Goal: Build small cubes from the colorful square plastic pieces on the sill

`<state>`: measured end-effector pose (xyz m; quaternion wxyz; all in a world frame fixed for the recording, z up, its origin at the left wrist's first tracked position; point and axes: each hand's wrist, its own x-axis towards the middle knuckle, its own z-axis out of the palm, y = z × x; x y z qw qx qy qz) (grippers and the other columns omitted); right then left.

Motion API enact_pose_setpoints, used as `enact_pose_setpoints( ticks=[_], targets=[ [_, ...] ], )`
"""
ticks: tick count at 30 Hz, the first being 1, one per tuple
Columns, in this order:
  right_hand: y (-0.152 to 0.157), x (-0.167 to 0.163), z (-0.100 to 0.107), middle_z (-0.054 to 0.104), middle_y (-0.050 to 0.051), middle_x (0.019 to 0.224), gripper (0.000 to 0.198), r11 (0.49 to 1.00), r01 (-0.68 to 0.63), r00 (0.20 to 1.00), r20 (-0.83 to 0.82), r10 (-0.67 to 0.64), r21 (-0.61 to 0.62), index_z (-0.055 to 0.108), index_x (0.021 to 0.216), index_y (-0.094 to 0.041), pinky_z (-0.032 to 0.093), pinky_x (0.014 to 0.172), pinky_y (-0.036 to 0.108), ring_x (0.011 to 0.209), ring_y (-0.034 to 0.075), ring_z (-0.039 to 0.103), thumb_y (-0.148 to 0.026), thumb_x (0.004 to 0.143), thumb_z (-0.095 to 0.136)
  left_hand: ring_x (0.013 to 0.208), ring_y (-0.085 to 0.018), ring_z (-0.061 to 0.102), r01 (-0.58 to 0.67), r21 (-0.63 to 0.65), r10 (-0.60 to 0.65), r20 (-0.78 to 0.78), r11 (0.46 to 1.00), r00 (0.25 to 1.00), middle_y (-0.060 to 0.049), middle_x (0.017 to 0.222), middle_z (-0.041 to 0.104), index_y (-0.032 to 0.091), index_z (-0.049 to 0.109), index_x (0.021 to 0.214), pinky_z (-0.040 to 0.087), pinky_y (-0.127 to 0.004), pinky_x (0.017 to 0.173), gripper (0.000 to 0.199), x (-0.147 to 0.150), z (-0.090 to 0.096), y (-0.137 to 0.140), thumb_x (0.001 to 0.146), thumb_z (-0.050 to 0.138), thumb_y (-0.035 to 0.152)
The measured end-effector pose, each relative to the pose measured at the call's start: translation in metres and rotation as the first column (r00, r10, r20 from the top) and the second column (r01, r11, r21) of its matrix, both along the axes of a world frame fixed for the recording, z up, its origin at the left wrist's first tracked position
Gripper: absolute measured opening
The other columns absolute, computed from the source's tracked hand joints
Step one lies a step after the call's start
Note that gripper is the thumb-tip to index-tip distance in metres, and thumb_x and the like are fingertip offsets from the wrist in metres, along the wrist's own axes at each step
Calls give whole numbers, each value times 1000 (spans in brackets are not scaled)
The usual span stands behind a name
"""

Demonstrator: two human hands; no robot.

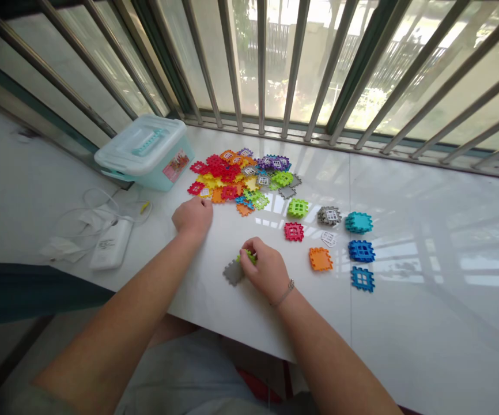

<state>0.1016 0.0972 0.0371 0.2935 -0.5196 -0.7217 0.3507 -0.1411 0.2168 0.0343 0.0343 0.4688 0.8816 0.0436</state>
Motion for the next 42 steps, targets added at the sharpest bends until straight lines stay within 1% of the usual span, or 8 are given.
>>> enact_pose_setpoints(
  ticks=[5,13,19,26,29,34,38,42],
  targets=[
    [-3,-1,-4,77,1,95,15,999,-4,1000,28,3,50,68,110,-25,48,73,29,76,16,68,-31,100,59,104,-38,77,-3,-3,3,-2,1000,1000,-22,113,81,19,83,122,57,-44,85,50,1,1,0,107,40,39],
    [-1,5,-3,73,7,112,27,989,-58,996,-52,66,139,69,113,-24,55,94,35,104,21,70,-15,101,48,104,-39,77,-6,2,6,1,1000,1000,-22,112,81,20,83,121,56,-44,84,50,0,1,0,107,40,40],
    [-1,5,-2,72,6,109,21,988,-36,994,-97,51,151,68,111,-24,55,92,33,104,21,70,-15,100,52,104,-38,77,-8,-1,8,-9,1000,1000,-22,113,81,20,84,121,56,-44,84,51,0,-1,1,107,39,40],
    [-4,1,-1,70,5,110,11,989,-55,998,-14,58,135,68,109,-24,55,88,33,100,21,70,-22,98,66,103,-39,77,-8,6,8,-11,1000,1000,-22,112,81,19,83,121,57,-44,83,51,-1,-2,1,106,40,41],
    [-4,1,-5,71,5,112,16,990,-59,998,5,59,130,67,113,-25,56,88,33,102,22,70,-24,97,69,102,-39,77,-3,12,3,-16,1000,1000,-22,110,81,19,84,120,57,-44,82,51,-1,-2,1,106,39,40],
    [-6,4,-7,71,3,103,33,984,-24,999,-20,28,175,65,131,-25,56,79,33,82,18,67,-19,99,63,103,-39,77,-7,3,7,-11,1000,1000,-22,111,81,19,83,120,56,-44,83,50,0,-1,1,106,40,39],
    [-8,10,3,71,7,104,27,946,64,995,-91,-37,319,70,121,-28,59,87,39,101,24,69,-16,100,58,103,-39,77,-15,-1,15,-4,1000,1000,-22,112,81,20,83,121,56,-44,83,51,0,-1,1,106,39,40],
    [-9,10,9,71,10,109,18,933,110,989,-130,-69,343,72,113,-28,60,84,40,106,25,69,-21,102,60,103,-39,77,-7,4,7,-12,1000,1000,-23,112,81,20,83,122,56,-44,83,51,0,-1,1,106,39,40]
  ],
)
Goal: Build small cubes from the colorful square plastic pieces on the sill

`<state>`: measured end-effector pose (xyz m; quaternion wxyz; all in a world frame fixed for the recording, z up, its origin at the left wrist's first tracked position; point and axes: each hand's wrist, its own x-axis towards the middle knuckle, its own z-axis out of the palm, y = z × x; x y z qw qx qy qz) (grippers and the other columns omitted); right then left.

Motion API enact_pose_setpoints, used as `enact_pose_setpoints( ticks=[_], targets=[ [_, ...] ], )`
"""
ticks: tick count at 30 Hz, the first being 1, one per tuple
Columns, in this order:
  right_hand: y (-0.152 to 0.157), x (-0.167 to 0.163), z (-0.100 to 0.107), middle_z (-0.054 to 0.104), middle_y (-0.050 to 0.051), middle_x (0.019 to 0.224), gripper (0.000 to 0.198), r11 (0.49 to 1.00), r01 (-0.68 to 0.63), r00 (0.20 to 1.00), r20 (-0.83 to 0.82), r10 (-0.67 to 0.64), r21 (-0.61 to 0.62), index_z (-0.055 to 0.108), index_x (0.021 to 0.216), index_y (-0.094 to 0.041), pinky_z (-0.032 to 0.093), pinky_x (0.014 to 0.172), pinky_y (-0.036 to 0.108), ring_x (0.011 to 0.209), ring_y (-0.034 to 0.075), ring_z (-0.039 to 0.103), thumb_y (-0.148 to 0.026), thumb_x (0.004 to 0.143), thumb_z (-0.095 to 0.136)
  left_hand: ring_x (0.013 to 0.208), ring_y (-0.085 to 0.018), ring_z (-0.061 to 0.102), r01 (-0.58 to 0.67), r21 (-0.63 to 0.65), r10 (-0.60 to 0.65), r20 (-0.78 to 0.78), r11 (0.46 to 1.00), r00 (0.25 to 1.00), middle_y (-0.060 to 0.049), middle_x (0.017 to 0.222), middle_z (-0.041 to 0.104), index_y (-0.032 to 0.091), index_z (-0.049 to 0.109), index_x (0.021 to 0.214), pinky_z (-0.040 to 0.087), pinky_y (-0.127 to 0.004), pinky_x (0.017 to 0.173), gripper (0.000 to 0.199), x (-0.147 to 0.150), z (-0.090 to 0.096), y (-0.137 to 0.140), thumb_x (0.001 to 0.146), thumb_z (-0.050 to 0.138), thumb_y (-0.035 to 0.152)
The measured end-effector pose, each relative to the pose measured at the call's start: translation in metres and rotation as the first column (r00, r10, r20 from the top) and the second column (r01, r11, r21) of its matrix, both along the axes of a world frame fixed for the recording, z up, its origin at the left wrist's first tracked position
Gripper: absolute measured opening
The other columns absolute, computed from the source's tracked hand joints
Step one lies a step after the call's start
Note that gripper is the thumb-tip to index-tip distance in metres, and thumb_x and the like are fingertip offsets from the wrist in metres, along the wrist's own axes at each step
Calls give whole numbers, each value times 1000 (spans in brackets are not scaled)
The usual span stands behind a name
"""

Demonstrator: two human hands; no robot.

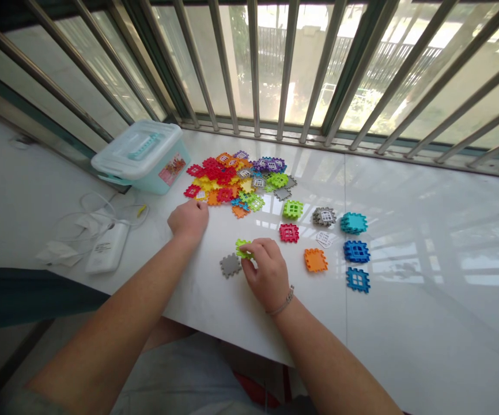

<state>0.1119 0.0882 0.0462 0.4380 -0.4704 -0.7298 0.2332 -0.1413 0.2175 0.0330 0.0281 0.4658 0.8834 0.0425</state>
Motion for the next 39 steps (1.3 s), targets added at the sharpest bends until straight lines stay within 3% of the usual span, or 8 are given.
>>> enact_pose_setpoints(
  ticks=[4,8,23,29,39],
  targets=[
    [-2,-4,-3,70,5,101,10,997,-27,999,-36,25,-66,68,111,-26,56,74,32,81,18,67,-27,105,61,102,-39,77,1,1,-1,-12,1000,1000,-22,111,81,19,83,121,56,-44,81,51,1,0,0,106,39,40],
    [-3,-6,-7,71,1,94,25,987,13,1000,-16,-16,-159,64,128,-25,54,70,29,68,14,63,-34,105,63,102,-38,77,-3,-10,3,-17,1000,1000,-22,111,81,20,83,121,55,-43,81,51,2,2,-1,106,40,40],
    [0,-7,-11,74,2,104,33,967,-39,999,-20,35,-253,61,133,-25,54,69,28,66,13,63,-34,102,63,103,-40,77,4,6,-4,-5,1000,1000,-23,110,81,18,84,119,56,-45,84,49,2,2,-1,106,41,38],
    [0,-5,-7,74,3,100,14,968,-84,994,46,97,-237,69,114,-25,52,75,30,73,15,63,-32,105,62,102,-40,77,-3,10,3,-9,1000,1000,-23,111,81,19,84,119,57,-45,83,49,1,1,-1,106,41,39],
    [-2,-8,-8,75,4,96,12,938,-254,920,241,310,-235,70,101,-23,47,82,30,91,19,68,-30,107,63,103,-39,77,-2,8,2,-14,1000,1000,-23,111,81,18,84,119,57,-45,85,50,1,0,0,106,40,39]
  ],
)
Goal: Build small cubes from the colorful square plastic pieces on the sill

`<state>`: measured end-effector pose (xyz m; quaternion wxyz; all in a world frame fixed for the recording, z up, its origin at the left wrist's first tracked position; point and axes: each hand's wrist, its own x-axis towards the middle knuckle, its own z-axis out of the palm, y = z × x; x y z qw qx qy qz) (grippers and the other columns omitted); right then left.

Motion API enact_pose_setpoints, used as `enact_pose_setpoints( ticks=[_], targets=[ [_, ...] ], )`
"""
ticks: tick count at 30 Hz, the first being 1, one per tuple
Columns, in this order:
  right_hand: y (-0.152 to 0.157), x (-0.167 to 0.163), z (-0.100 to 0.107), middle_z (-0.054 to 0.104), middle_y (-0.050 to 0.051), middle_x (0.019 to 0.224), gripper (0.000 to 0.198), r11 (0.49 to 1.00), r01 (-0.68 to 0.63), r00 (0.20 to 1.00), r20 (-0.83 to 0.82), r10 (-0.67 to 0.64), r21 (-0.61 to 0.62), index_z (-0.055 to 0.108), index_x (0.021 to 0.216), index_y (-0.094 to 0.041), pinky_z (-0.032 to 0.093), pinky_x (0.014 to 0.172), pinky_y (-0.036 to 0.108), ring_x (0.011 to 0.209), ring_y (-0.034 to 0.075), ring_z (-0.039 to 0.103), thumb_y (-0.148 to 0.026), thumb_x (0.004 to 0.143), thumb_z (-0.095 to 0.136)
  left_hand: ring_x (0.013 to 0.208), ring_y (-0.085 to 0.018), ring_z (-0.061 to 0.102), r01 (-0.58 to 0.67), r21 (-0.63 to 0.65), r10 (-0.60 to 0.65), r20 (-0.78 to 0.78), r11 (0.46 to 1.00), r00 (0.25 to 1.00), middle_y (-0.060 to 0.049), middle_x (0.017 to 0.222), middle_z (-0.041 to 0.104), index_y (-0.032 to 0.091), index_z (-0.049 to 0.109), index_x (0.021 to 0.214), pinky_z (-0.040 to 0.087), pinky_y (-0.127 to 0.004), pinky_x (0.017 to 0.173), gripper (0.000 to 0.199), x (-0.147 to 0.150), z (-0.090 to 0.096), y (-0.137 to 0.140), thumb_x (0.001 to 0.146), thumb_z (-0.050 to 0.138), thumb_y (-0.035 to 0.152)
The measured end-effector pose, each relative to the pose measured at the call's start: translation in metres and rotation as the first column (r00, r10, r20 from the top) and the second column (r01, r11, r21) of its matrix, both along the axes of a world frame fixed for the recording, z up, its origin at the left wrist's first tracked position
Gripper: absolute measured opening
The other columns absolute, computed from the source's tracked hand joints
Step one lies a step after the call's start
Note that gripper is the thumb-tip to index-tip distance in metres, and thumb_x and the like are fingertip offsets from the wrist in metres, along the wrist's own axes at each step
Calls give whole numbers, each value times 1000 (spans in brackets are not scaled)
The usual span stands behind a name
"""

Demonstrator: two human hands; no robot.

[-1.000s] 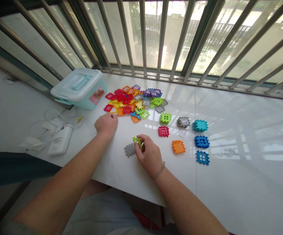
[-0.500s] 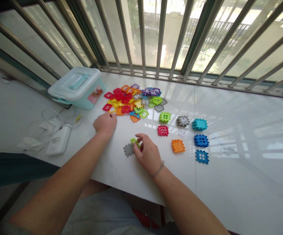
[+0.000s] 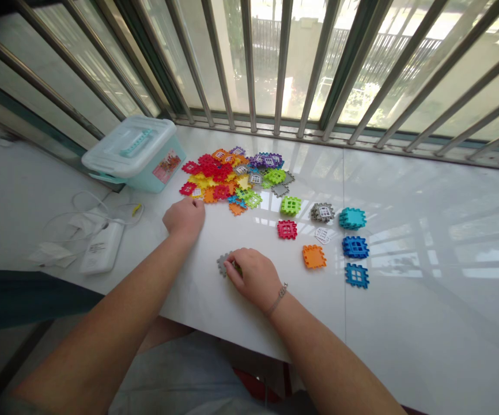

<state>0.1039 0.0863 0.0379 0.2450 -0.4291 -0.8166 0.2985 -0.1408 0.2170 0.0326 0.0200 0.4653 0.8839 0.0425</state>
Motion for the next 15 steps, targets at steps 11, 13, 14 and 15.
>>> enact_pose_setpoints(
  ticks=[11,13,14,15],
  targets=[
    [0,-3,7,79,3,90,30,989,66,955,297,-24,-131,71,114,-24,36,68,29,82,20,72,-53,110,62,102,-38,77,4,6,-4,-16,1000,1000,-22,110,82,19,84,119,56,-43,82,49,-1,-2,0,106,41,40],
    [0,-4,8,81,4,95,37,987,96,942,333,-47,-133,67,132,-25,38,68,30,83,21,74,-53,110,62,101,-38,77,6,12,-6,-21,1000,1000,-21,109,82,19,84,118,56,-43,81,49,-1,-3,0,106,41,40],
    [0,-4,8,81,4,97,41,985,104,935,350,-51,-134,63,140,-25,39,68,30,84,22,75,-53,109,62,101,-39,77,7,14,-6,-23,1000,1000,-21,109,82,19,84,118,56,-43,81,49,-1,-3,0,106,41,40],
    [-1,-5,9,82,5,100,45,985,110,929,366,-53,-136,61,144,-25,40,69,30,86,23,76,-52,109,62,101,-39,77,7,16,-7,-23,1000,1000,-21,109,82,19,84,118,56,-43,81,49,-1,-3,0,106,41,40]
  ],
)
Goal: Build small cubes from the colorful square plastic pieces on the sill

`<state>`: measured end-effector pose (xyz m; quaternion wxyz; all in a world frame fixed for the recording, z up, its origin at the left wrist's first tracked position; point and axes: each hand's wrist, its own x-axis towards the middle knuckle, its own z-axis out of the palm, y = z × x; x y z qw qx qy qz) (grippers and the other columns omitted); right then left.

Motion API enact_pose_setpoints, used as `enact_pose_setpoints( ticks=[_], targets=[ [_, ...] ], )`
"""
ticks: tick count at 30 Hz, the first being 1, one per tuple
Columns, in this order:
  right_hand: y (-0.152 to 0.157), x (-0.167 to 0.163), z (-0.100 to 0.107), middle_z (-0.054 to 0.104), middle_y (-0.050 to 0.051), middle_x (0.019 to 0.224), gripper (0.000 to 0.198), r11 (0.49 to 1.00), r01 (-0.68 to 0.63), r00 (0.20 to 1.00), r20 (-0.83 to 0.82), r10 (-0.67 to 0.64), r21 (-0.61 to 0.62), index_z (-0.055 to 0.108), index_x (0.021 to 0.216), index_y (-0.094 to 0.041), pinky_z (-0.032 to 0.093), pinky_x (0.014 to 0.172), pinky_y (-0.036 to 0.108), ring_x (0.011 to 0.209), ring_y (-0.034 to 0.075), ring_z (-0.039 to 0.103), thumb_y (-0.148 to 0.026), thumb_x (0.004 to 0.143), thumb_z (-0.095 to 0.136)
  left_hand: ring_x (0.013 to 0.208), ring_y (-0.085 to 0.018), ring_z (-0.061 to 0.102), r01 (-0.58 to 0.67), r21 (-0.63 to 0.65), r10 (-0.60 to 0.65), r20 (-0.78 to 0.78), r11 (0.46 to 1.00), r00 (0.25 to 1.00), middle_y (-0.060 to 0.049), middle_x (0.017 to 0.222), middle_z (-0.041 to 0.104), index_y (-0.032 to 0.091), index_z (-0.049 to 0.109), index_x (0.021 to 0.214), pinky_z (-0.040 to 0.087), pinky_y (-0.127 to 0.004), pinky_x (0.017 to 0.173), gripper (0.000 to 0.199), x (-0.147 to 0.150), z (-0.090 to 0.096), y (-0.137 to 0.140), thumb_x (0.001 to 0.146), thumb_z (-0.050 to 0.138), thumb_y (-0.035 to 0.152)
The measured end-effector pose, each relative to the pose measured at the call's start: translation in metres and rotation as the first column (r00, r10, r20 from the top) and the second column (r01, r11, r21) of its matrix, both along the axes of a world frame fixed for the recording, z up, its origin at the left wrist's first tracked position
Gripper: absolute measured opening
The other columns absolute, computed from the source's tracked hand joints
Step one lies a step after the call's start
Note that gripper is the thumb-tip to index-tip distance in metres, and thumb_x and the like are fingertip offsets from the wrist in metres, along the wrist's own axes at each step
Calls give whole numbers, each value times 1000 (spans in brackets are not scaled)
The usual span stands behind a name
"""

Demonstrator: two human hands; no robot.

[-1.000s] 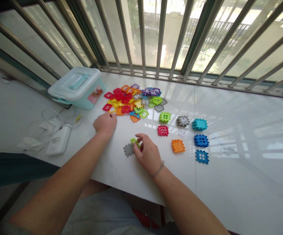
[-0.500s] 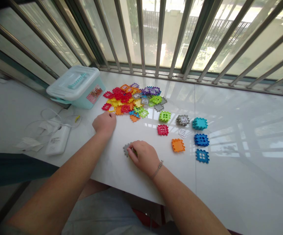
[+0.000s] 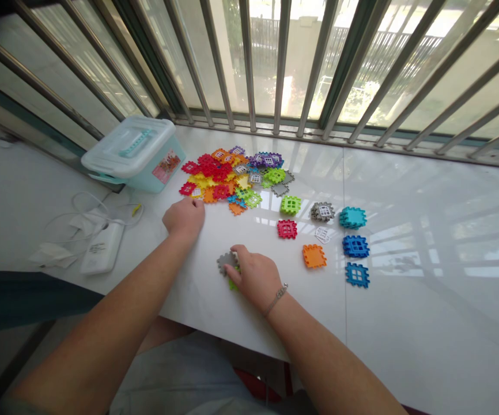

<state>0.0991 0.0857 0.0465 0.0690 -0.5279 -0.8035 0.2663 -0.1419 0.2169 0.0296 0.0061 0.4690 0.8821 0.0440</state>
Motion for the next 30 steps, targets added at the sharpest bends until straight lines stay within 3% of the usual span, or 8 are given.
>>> enact_pose_setpoints(
  ticks=[6,22,30],
  targets=[
    [0,-1,4,83,7,105,45,999,9,999,53,-7,-31,63,145,-26,43,73,31,94,25,78,-52,108,62,101,-38,77,-4,-11,4,0,1000,1000,-22,110,82,19,84,119,56,-42,82,49,0,1,0,106,41,39],
    [1,-1,9,82,4,99,38,997,18,999,48,-14,-82,65,132,-24,39,69,30,88,23,77,-48,103,71,104,-38,76,-11,-38,12,26,999,1000,-22,112,81,20,83,122,56,-44,85,47,2,5,1,107,42,39],
    [1,3,7,83,5,100,52,997,-68,996,60,71,-41,63,142,-27,41,70,31,93,26,78,-58,101,74,104,-39,76,-11,-43,11,8,999,1000,-21,112,81,20,83,121,56,-43,84,49,2,6,0,106,40,39]
  ],
)
